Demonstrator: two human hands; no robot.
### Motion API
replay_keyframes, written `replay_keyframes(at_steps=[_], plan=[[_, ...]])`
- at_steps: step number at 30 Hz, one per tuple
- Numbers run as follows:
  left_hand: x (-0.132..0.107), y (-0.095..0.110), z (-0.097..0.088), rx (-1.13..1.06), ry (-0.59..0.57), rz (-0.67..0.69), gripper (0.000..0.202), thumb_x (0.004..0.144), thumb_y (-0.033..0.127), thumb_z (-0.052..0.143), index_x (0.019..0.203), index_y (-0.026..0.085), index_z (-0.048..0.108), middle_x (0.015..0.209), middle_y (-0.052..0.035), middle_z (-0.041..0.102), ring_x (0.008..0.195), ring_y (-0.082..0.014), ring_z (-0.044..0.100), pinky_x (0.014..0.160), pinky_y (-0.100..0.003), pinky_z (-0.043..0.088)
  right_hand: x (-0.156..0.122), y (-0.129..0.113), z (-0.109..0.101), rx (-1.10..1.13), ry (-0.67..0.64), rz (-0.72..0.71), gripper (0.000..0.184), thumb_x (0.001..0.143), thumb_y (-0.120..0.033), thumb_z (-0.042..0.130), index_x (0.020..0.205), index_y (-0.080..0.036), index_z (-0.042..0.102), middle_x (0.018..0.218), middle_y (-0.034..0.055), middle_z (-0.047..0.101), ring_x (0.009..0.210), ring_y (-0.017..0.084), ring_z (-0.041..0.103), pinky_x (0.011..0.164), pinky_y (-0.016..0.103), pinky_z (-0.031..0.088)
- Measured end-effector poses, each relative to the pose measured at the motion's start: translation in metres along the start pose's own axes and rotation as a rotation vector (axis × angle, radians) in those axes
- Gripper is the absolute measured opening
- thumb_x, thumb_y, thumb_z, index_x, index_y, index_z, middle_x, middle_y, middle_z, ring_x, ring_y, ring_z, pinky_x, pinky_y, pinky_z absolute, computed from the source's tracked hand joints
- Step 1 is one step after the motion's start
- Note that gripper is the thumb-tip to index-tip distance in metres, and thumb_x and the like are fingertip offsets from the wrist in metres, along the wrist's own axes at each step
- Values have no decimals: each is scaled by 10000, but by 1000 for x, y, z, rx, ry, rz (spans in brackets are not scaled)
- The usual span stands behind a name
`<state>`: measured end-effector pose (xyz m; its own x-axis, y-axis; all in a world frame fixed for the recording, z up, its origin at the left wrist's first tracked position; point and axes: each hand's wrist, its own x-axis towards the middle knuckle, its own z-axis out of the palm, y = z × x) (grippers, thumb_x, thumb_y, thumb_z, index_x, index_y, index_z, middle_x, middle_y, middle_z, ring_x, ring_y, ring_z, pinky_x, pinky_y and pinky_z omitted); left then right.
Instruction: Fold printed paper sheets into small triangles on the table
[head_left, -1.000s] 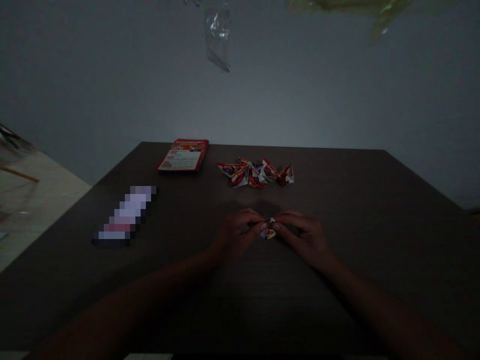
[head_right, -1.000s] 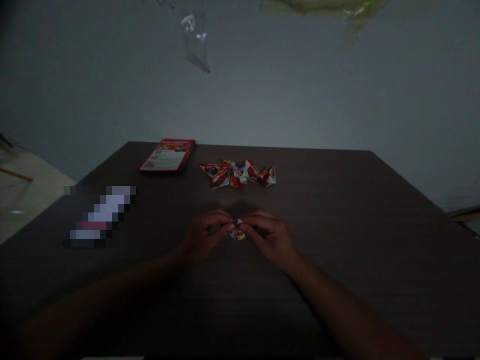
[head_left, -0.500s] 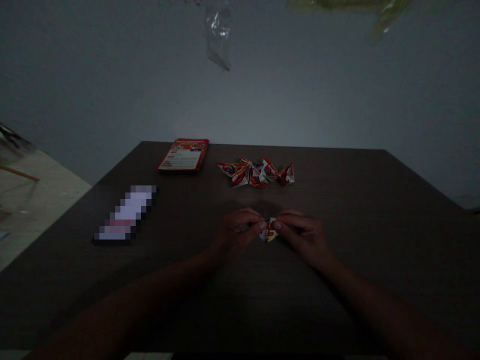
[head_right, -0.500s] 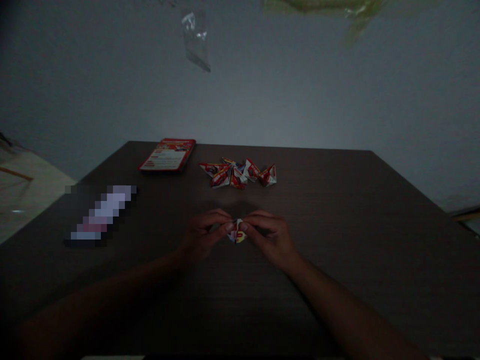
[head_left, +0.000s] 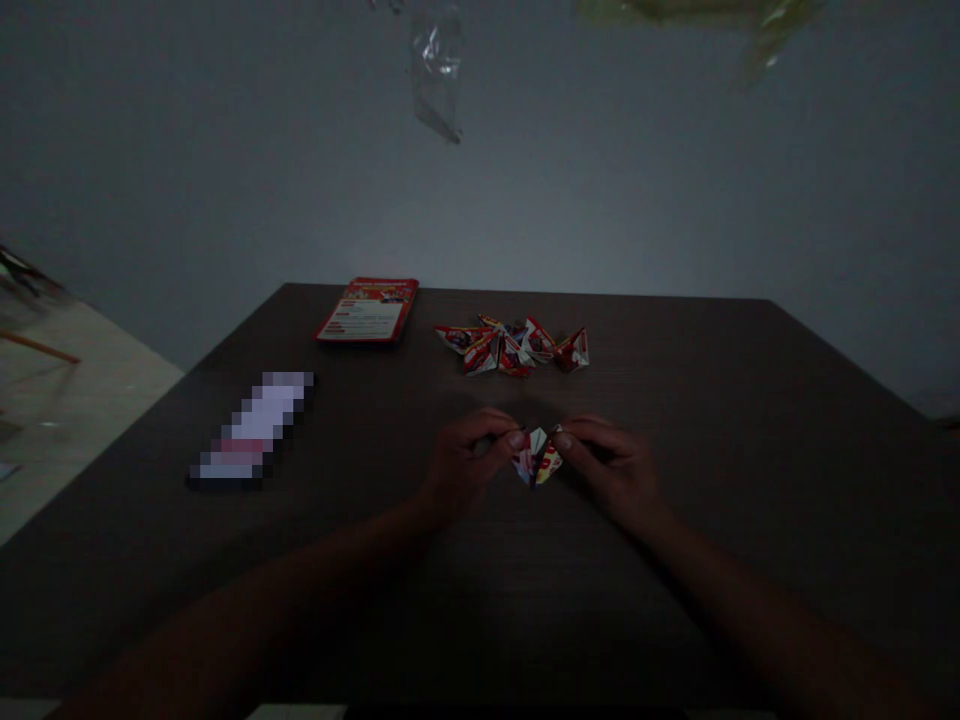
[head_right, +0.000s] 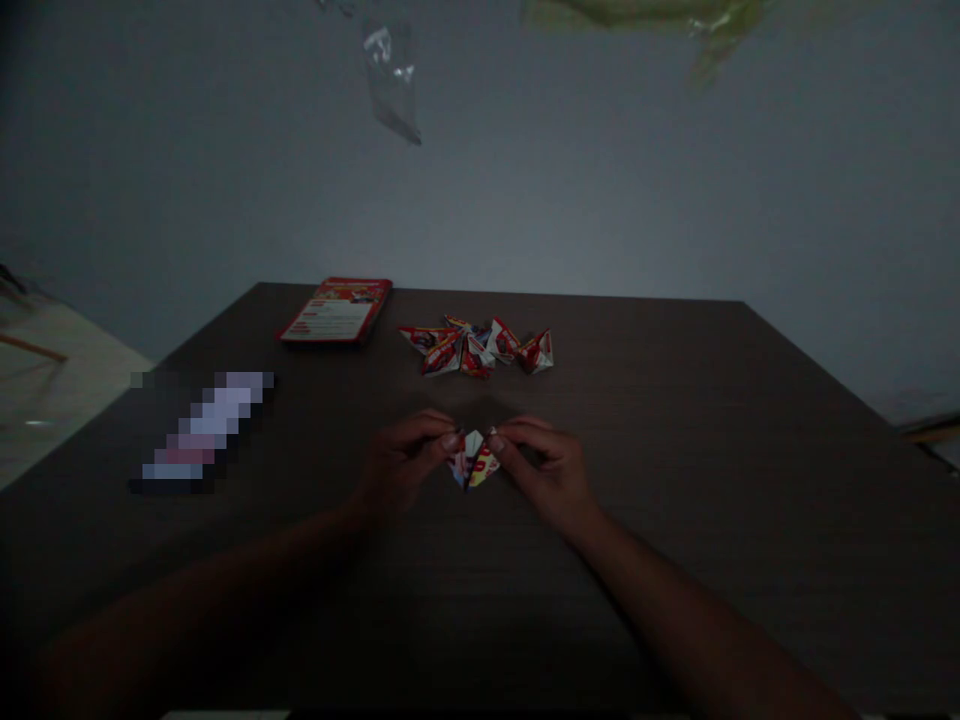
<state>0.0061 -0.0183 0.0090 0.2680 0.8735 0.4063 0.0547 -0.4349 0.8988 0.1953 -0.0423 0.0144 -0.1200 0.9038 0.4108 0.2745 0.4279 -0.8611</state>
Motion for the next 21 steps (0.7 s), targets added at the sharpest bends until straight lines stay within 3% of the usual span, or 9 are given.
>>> replay_keyframes(at_steps=[16, 21], plan=[[-1, -5, -1, -20, 105, -99, 156, 831, 311, 552, 820, 158, 578, 776, -23, 572, 715, -128, 544, 657, -249, 454, -2, 6, 1, 66, 156, 60, 110, 835, -306, 584, 807, -209, 629, 779, 15, 605, 719, 148, 566, 651, 268, 458], [-2, -8, -2, 10, 86, -102, 158, 848, 306, 524, 823, 156, 567, 766, -20, 562, 721, -127, 533, 671, -254, 445, -1, 7, 1, 65, 170, 111, 129, 842, -327, 566, 821, -210, 613, 742, 9, 596, 682, 144, 559, 619, 258, 464]])
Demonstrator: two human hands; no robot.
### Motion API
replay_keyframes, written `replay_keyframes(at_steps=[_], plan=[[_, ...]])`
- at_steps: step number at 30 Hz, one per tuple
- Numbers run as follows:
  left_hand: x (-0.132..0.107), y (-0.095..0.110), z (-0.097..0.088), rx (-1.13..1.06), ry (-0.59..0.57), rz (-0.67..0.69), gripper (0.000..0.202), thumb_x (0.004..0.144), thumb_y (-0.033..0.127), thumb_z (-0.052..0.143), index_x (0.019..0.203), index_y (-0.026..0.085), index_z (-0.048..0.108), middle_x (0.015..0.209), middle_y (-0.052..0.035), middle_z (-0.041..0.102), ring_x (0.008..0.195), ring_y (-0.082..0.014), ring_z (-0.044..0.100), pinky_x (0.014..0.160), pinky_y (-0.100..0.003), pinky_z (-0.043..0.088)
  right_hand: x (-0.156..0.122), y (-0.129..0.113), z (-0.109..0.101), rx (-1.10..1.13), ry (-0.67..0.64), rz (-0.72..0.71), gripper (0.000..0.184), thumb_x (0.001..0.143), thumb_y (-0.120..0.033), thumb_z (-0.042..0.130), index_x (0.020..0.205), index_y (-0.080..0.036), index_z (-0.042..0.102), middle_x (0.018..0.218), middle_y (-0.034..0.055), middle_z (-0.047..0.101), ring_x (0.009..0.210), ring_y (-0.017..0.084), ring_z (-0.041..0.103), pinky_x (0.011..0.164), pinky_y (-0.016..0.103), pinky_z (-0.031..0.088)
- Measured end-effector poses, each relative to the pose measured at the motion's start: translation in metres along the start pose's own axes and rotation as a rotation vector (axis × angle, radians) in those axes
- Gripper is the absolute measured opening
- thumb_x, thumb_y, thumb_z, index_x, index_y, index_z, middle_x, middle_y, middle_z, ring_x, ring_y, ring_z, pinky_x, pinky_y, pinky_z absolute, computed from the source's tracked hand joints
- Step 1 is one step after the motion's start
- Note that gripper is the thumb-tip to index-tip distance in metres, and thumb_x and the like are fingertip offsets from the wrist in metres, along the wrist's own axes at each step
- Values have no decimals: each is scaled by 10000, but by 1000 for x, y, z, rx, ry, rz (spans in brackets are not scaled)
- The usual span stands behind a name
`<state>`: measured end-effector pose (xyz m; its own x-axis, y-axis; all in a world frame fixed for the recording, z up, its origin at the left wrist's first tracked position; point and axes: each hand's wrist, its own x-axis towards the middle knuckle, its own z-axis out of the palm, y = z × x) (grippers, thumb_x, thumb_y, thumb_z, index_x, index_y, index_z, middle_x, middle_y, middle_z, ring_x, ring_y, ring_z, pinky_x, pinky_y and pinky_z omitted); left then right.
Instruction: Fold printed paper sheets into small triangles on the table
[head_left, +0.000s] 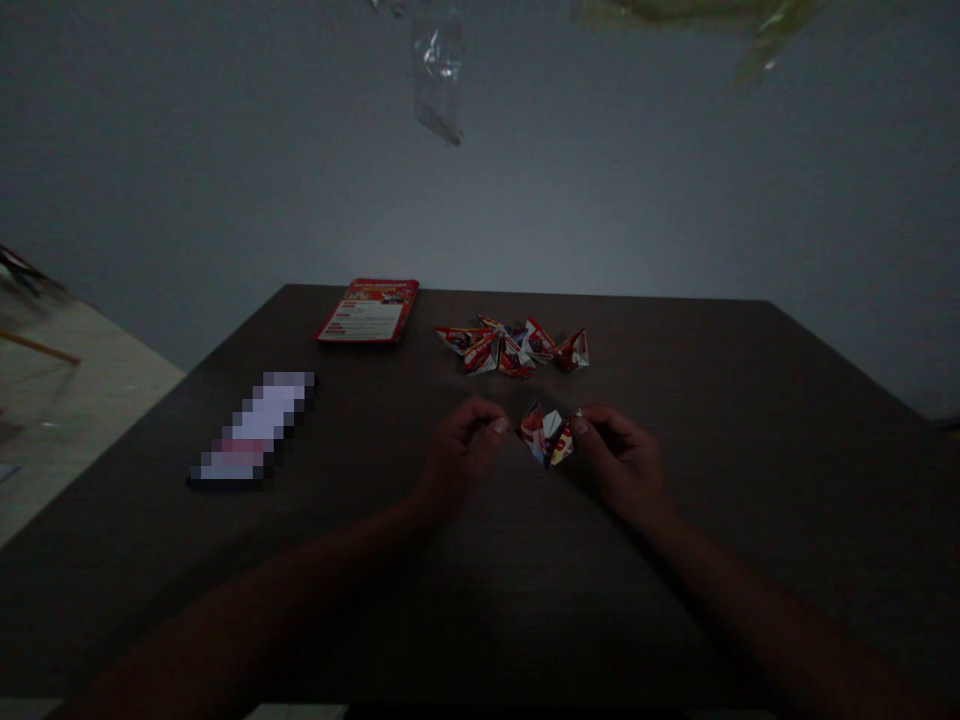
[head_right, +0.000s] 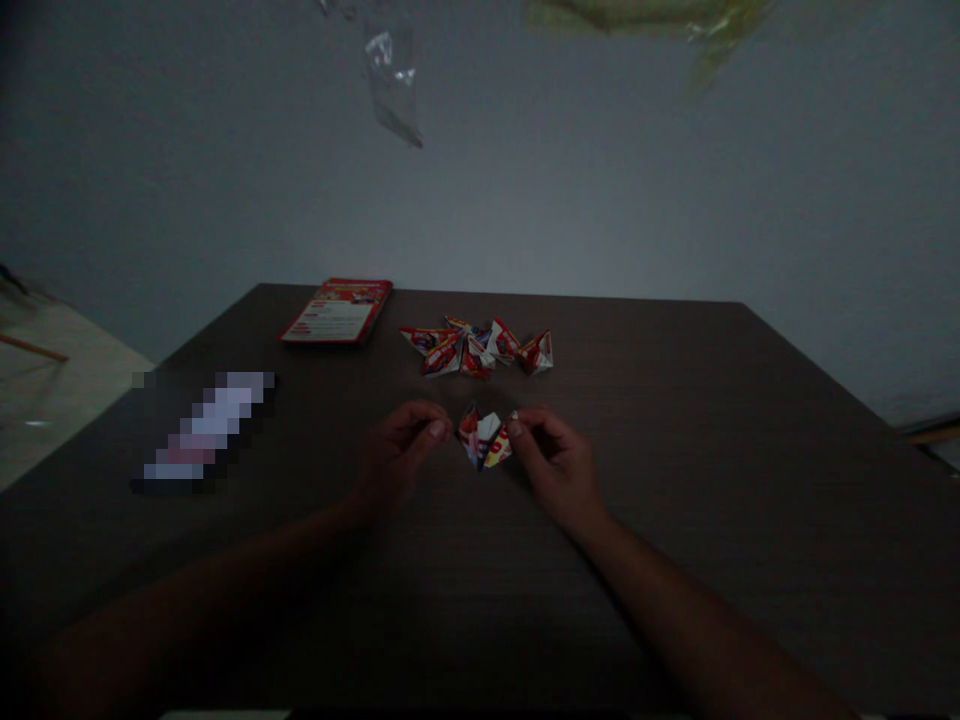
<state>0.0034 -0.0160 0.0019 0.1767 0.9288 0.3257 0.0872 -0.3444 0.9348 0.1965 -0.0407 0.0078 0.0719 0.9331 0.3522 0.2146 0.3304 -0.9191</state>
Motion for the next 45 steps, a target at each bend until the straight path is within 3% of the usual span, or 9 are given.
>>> replay_keyframes(at_steps=[7, 11, 19, 26, 33, 39, 45], plan=[[-2, 8, 3, 0, -116, 47, 272, 811, 271, 585, 1061, 171, 548, 925, -50, 594, 807, -145, 592, 706, -268, 489, 0, -2, 0, -97, -169, -118, 118, 854, -299, 554, 839, -201, 618, 804, 32, 602, 741, 156, 567, 669, 277, 454], [1, 10, 2, 115, -123, 121, 167, 828, 257, 570, 940, 165, 652, 905, -54, 607, 811, -142, 593, 689, -250, 484, 0, -3, 0, -126, -208, -152, 109, 852, -288, 557, 849, -201, 625, 790, 28, 592, 718, 149, 557, 643, 270, 444], [4, 9, 1, 98, -22, 111, 166, 833, 274, 571, 868, 176, 701, 852, -44, 635, 785, -136, 606, 667, -236, 501, 1, 4, -1, -25, -108, -73, 126, 846, -322, 568, 852, -211, 626, 831, 28, 605, 763, 159, 573, 684, 280, 463], [6, 8, 0, 67, 51, 95, 148, 810, 262, 599, 859, 181, 713, 854, -40, 665, 799, -144, 616, 701, -250, 503, -1, 4, 1, 34, 6, 55, 141, 841, -344, 573, 848, -206, 605, 767, 12, 618, 685, 139, 564, 616, 250, 459], [7, 3, -3, 29, 114, 25, 179, 812, 310, 595, 862, 179, 707, 888, -43, 681, 789, -149, 623, 699, -255, 494, 1, 6, 1, 94, 51, 74, 175, 859, -373, 541, 885, -203, 573, 791, 19, 607, 681, 137, 550, 606, 253, 452], [8, 1, -4, 60, 158, -75, 223, 806, 344, 590, 886, 167, 701, 734, -7, 667, 671, -125, 596, 624, -225, 467, 3, 5, 1, 149, 72, 113, 195, 843, -400, 558, 849, -206, 551, 774, 11, 598, 654, 128, 537, 596, 246, 443], [10, 1, -5, 158, 190, -116, 253, 804, 376, 566, 771, 158, 690, 661, 3, 658, 656, -134, 612, 631, -224, 470, 5, 11, -1, 106, 102, 147, 241, 813, -431, 580, 803, -192, 545, 721, -6, 559, 674, 128, 529, 629, 240, 432]])
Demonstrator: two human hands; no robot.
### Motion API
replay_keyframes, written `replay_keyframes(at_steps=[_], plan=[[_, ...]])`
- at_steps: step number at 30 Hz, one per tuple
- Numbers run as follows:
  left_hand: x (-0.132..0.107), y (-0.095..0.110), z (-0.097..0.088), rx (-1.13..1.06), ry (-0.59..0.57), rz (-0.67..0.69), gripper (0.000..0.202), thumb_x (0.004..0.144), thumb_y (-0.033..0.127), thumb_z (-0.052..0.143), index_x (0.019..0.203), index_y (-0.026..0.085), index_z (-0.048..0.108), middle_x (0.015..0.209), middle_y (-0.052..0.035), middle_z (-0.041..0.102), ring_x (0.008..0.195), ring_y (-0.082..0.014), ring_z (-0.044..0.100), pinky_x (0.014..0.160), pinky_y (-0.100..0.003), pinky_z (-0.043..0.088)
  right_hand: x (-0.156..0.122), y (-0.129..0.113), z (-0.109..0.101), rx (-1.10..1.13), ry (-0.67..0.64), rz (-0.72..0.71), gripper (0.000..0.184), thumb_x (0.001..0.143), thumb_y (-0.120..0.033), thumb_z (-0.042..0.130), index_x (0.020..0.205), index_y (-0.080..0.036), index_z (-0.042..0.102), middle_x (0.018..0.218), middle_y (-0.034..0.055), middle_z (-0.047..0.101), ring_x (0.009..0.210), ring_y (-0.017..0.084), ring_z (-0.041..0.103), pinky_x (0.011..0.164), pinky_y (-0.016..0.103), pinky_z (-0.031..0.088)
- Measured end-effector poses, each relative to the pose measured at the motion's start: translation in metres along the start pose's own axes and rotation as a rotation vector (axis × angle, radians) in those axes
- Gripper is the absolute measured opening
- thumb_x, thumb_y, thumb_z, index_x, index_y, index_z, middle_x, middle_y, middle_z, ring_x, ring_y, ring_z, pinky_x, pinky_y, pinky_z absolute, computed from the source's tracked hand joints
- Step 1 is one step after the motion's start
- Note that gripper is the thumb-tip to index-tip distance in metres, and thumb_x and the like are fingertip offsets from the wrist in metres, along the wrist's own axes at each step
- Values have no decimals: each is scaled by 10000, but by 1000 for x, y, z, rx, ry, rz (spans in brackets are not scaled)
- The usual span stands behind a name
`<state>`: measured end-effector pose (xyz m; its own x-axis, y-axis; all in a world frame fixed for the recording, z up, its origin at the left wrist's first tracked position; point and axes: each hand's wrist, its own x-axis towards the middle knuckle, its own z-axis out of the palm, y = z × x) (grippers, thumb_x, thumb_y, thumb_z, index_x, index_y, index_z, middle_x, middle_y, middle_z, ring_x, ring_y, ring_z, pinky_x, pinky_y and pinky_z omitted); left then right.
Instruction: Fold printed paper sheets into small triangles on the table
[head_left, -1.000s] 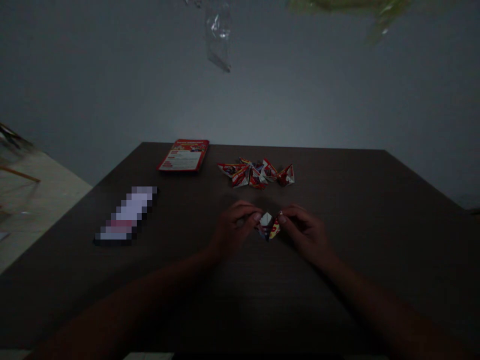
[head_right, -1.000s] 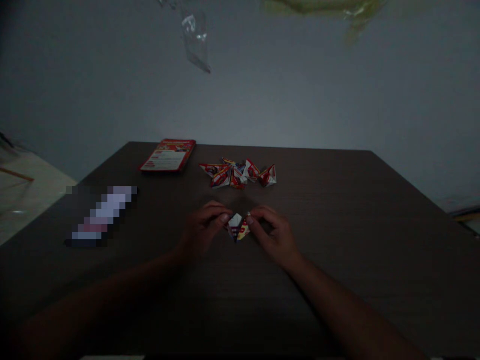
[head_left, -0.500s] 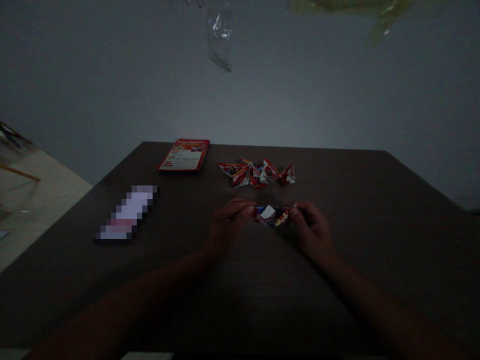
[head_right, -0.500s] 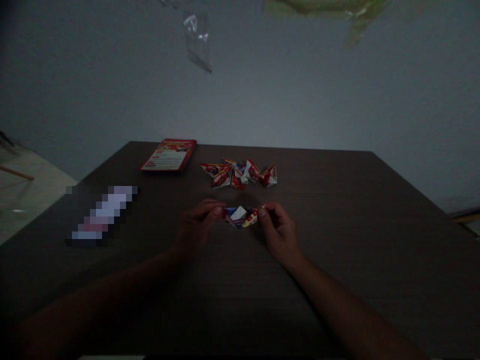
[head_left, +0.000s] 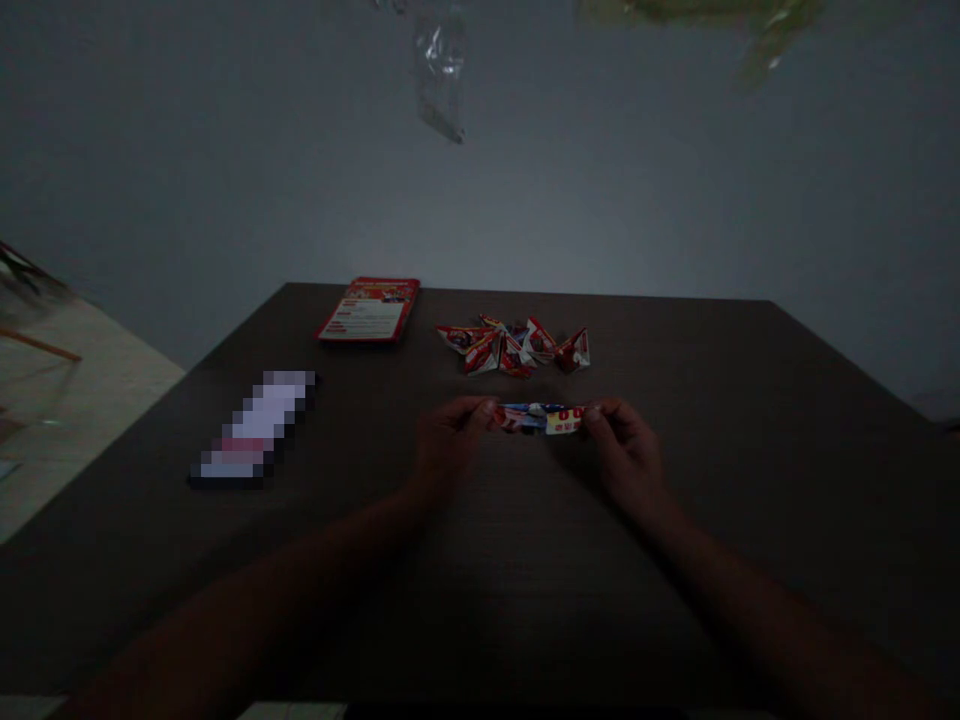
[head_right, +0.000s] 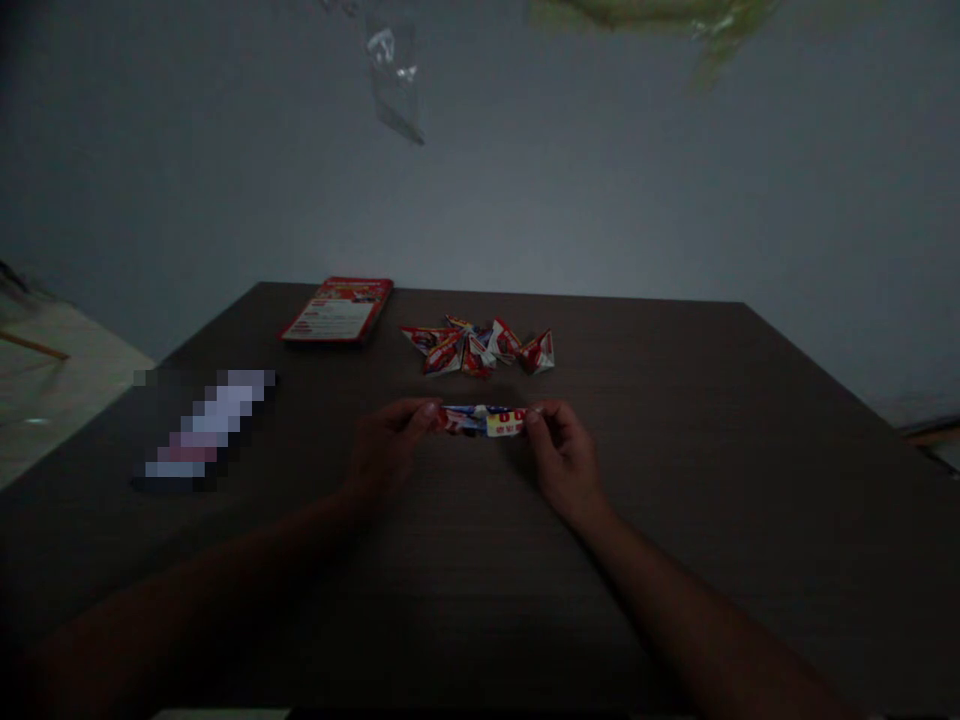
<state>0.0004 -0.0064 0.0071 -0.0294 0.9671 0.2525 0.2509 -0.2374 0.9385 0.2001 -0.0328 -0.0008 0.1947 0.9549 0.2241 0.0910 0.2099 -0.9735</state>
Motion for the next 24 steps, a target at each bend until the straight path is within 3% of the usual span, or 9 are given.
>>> replay_keyframes(at_steps=[4, 8, 13, 18, 24], plan=[[4, -2, -4, 171, -52, -10, 288, 814, 400, 538, 778, 158, 691, 686, -6, 673, 657, -148, 615, 618, -232, 458, 4, 9, -4, -116, -22, 64, 259, 806, -439, 570, 791, -181, 559, 717, 1, 569, 661, 135, 531, 608, 245, 413], [10, -9, -7, 359, -165, 25, 261, 829, 358, 512, 816, 173, 696, 767, -8, 700, 690, -156, 622, 623, -237, 438, 9, 14, -9, -396, -86, 144, 291, 797, -447, 543, 737, -166, 590, 674, 22, 601, 626, 157, 549, 561, 252, 393], [15, -14, -6, 639, -354, 123, 215, 842, 274, 497, 807, 171, 682, 788, -29, 687, 719, -163, 603, 659, -265, 414, 15, 10, -11, -777, -216, 105, 258, 817, -375, 492, 756, -171, 637, 736, 43, 664, 681, 183, 601, 610, 276, 383], [15, -16, -5, 811, -370, 231, 191, 854, 250, 492, 810, 173, 661, 832, -45, 670, 795, -179, 575, 759, -312, 402, 16, 5, -8, -1053, -273, 11, 229, 831, -337, 484, 769, -187, 645, 740, 37, 671, 705, 189, 593, 654, 306, 335], [13, -17, -3, 867, -375, 286, 146, 860, 219, 480, 828, 171, 614, 845, -46, 642, 812, -185, 545, 758, -317, 400, 16, 4, -4, -1196, -289, -21, 227, 838, -362, 487, 774, -197, 630, 763, 48, 675, 789, 235, 577, 672, 329, 302]])
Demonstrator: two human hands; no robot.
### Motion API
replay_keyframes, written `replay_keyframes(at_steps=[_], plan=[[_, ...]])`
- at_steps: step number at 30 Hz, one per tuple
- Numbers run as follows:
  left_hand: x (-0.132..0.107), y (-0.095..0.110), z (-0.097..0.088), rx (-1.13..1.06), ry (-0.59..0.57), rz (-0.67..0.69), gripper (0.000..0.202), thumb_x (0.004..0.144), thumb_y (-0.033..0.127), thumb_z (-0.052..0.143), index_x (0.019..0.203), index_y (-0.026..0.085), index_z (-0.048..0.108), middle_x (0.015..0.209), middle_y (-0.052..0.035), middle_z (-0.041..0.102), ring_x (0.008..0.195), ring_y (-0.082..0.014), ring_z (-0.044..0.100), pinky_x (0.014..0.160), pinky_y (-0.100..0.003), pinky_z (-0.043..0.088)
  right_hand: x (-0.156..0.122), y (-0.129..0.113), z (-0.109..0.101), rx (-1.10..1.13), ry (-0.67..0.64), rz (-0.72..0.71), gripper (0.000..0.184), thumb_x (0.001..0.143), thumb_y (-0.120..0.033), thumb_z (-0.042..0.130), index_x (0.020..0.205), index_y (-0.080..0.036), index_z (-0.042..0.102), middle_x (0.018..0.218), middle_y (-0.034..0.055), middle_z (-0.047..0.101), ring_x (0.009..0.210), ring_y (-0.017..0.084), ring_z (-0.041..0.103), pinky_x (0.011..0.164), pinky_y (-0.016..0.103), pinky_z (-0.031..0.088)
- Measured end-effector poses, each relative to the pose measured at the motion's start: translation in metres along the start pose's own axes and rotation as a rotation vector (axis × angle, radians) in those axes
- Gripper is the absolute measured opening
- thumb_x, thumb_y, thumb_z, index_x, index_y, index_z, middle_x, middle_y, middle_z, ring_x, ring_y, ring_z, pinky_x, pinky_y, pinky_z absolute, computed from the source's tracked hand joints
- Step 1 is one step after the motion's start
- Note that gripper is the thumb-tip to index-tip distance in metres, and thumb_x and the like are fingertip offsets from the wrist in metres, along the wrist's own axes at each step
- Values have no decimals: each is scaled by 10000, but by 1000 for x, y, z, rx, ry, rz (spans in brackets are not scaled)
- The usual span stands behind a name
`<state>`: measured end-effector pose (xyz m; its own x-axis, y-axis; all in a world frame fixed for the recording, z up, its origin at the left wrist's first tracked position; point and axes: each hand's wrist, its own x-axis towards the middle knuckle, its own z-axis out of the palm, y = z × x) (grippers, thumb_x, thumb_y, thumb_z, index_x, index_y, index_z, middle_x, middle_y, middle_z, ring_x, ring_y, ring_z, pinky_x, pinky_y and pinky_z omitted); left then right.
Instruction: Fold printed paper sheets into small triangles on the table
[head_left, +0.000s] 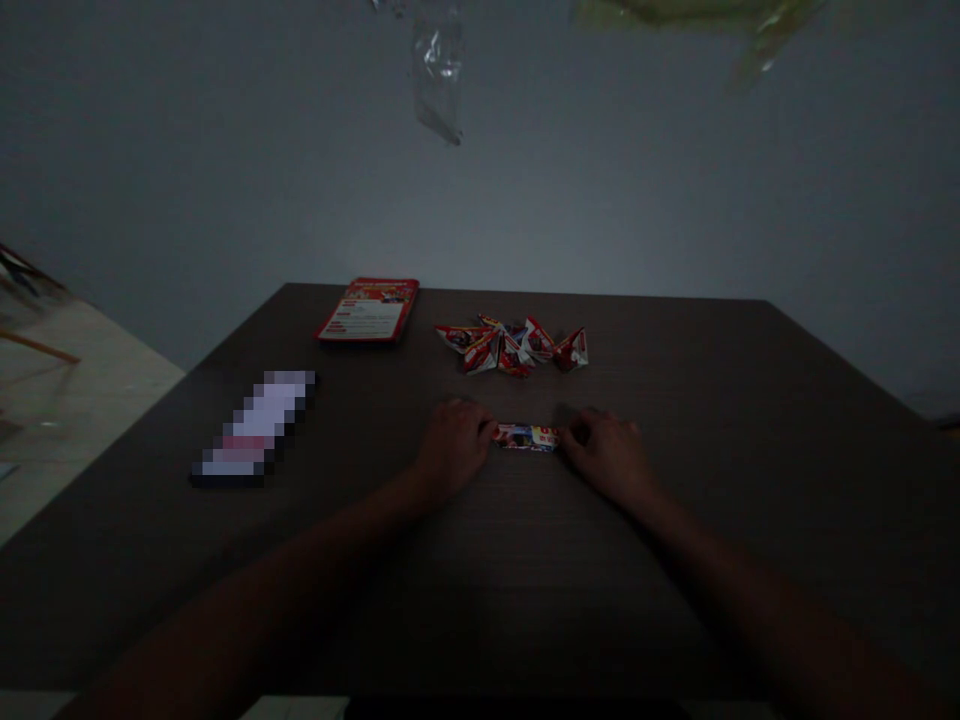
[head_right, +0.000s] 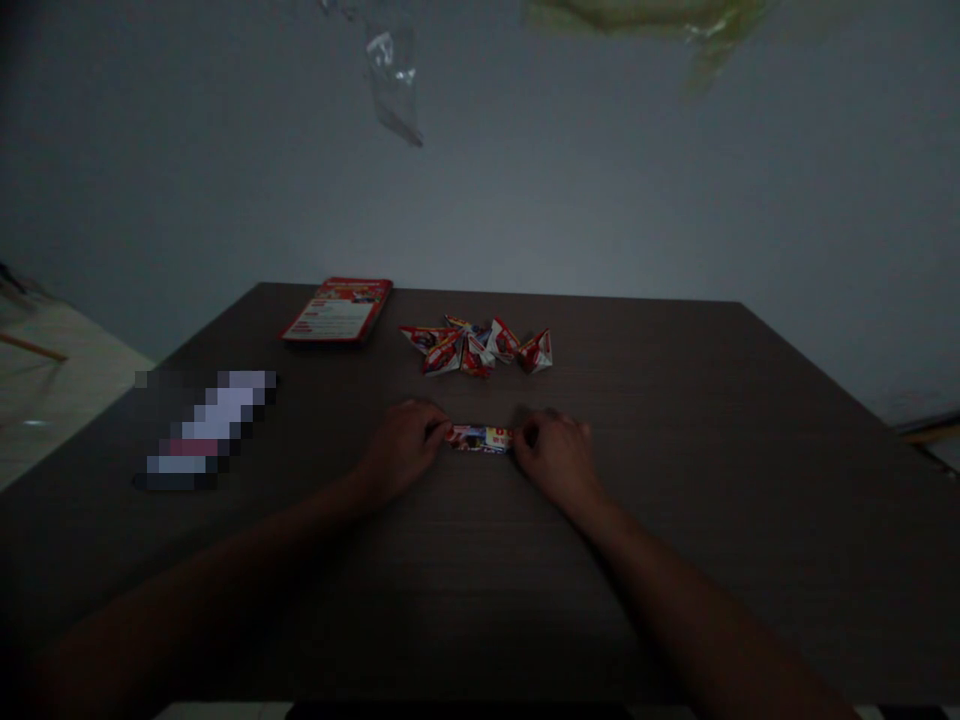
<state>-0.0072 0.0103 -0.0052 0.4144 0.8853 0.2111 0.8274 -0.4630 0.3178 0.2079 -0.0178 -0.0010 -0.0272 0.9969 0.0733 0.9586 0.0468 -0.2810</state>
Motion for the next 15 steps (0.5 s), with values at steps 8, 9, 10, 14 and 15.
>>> replay_keyframes(at_steps=[8, 9, 10, 14, 15], plan=[[-4, 5, -4, 113, 3, 63, 140, 872, 210, 451, 910, 189, 583, 940, -64, 549, 891, -200, 492, 766, -328, 396, -4, -1, 1, -27, 112, -38, 231, 821, -365, 538, 949, -186, 606, 878, 77, 657, 854, 249, 557, 730, 349, 322], [-4, 5, -5, 121, 6, 82, 148, 868, 196, 451, 916, 193, 591, 963, -67, 536, 905, -200, 482, 769, -328, 394, -4, -1, 2, -32, 152, -72, 228, 821, -346, 547, 977, -189, 602, 918, 81, 648, 879, 252, 547, 740, 350, 326], [-4, 5, -6, 124, 2, 110, 161, 862, 178, 451, 922, 199, 599, 985, -68, 526, 917, -200, 475, 772, -328, 392, -5, -2, 2, -37, 181, -120, 203, 828, -316, 545, 978, -194, 605, 943, 83, 640, 895, 249, 538, 747, 347, 332], [-4, 6, -9, 103, -95, 242, 210, 856, 129, 432, 925, 202, 616, 986, -60, 540, 919, -192, 474, 805, -329, 389, -6, -4, 4, -8, 118, -369, 183, 853, -141, 482, 897, -210, 646, 916, 55, 632, 854, 193, 536, 758, 298, 372], [-3, 6, -10, 96, -112, 260, 213, 859, 130, 426, 925, 195, 618, 973, -61, 548, 913, -191, 478, 814, -330, 391, -6, -4, 5, 6, 87, -406, 210, 845, -111, 478, 908, -210, 652, 913, 50, 634, 845, 182, 540, 764, 286, 383]])
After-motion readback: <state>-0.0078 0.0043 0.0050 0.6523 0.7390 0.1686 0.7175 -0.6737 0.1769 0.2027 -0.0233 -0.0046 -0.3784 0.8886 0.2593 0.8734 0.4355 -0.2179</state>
